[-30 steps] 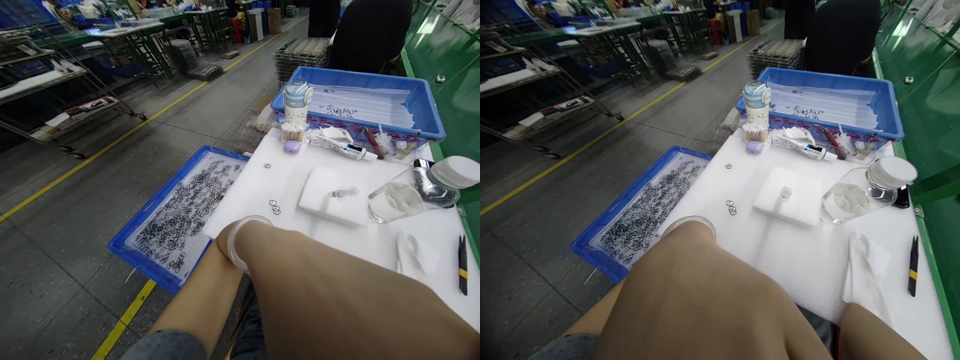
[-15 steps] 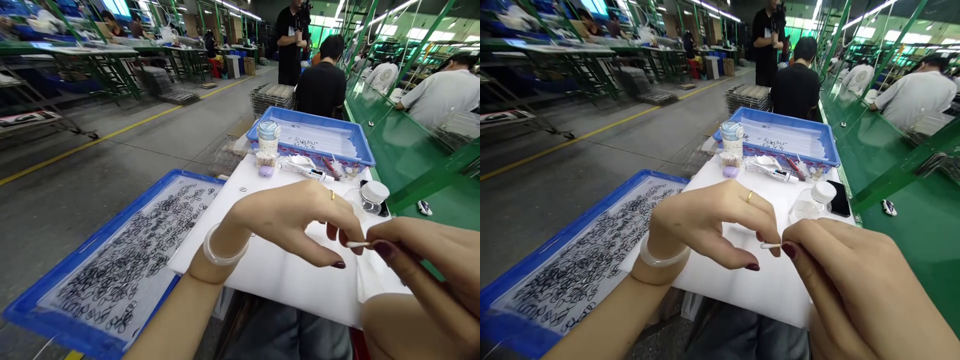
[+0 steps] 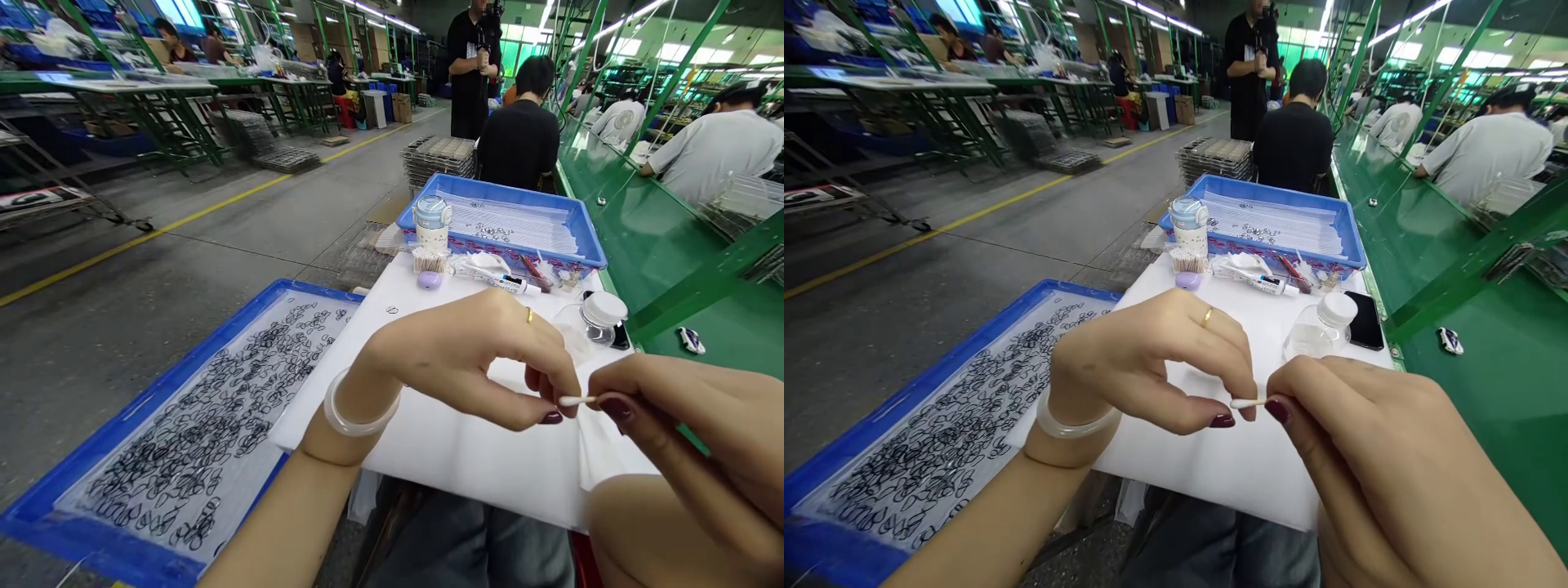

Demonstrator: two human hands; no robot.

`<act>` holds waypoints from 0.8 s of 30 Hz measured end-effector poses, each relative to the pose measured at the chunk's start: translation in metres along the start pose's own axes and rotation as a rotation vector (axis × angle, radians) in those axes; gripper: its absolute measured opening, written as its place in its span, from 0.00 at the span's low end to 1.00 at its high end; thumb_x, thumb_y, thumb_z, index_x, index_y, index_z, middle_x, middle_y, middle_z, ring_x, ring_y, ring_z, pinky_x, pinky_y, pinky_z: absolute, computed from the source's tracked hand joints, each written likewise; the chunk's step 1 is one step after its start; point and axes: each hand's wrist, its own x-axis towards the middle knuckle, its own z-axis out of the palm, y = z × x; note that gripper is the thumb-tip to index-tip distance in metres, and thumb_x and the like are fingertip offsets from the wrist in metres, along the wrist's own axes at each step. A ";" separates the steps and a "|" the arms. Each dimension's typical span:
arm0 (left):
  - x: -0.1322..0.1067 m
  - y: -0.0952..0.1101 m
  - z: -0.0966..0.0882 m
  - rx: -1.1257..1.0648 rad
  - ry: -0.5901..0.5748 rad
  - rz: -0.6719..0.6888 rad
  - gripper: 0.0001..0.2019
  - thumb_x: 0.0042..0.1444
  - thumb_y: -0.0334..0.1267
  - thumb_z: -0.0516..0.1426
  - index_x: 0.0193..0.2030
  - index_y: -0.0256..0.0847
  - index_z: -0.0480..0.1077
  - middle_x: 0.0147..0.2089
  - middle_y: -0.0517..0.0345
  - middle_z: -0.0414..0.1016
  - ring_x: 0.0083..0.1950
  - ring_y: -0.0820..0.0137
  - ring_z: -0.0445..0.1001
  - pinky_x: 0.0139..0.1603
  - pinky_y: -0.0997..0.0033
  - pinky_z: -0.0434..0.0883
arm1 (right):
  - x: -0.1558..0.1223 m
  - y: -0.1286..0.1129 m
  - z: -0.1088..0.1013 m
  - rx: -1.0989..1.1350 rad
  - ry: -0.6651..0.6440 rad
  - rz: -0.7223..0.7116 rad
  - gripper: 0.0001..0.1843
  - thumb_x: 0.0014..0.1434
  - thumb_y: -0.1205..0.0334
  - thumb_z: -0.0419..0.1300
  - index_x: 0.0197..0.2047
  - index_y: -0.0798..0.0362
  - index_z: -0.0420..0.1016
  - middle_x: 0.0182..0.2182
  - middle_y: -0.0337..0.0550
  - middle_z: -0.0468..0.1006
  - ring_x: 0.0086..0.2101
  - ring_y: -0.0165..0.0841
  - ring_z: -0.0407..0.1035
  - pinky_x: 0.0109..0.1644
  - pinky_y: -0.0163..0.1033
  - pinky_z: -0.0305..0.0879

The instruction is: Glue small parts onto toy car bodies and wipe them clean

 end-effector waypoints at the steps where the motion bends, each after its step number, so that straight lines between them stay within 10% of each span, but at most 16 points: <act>1: 0.000 0.000 0.000 -0.004 -0.002 -0.002 0.07 0.58 0.27 0.59 0.35 0.41 0.77 0.38 0.54 0.83 0.41 0.70 0.81 0.45 0.75 0.78 | 0.000 0.000 0.000 0.002 0.003 -0.001 0.10 0.73 0.61 0.45 0.43 0.47 0.66 0.27 0.36 0.75 0.24 0.29 0.69 0.24 0.35 0.57; 24: 0.001 0.007 0.002 -0.006 0.033 -0.062 0.06 0.57 0.30 0.61 0.31 0.43 0.77 0.34 0.55 0.82 0.36 0.70 0.80 0.42 0.77 0.78 | -0.007 -0.004 -0.003 0.034 -0.016 0.059 0.13 0.72 0.58 0.46 0.41 0.47 0.70 0.28 0.37 0.75 0.25 0.31 0.70 0.25 0.36 0.59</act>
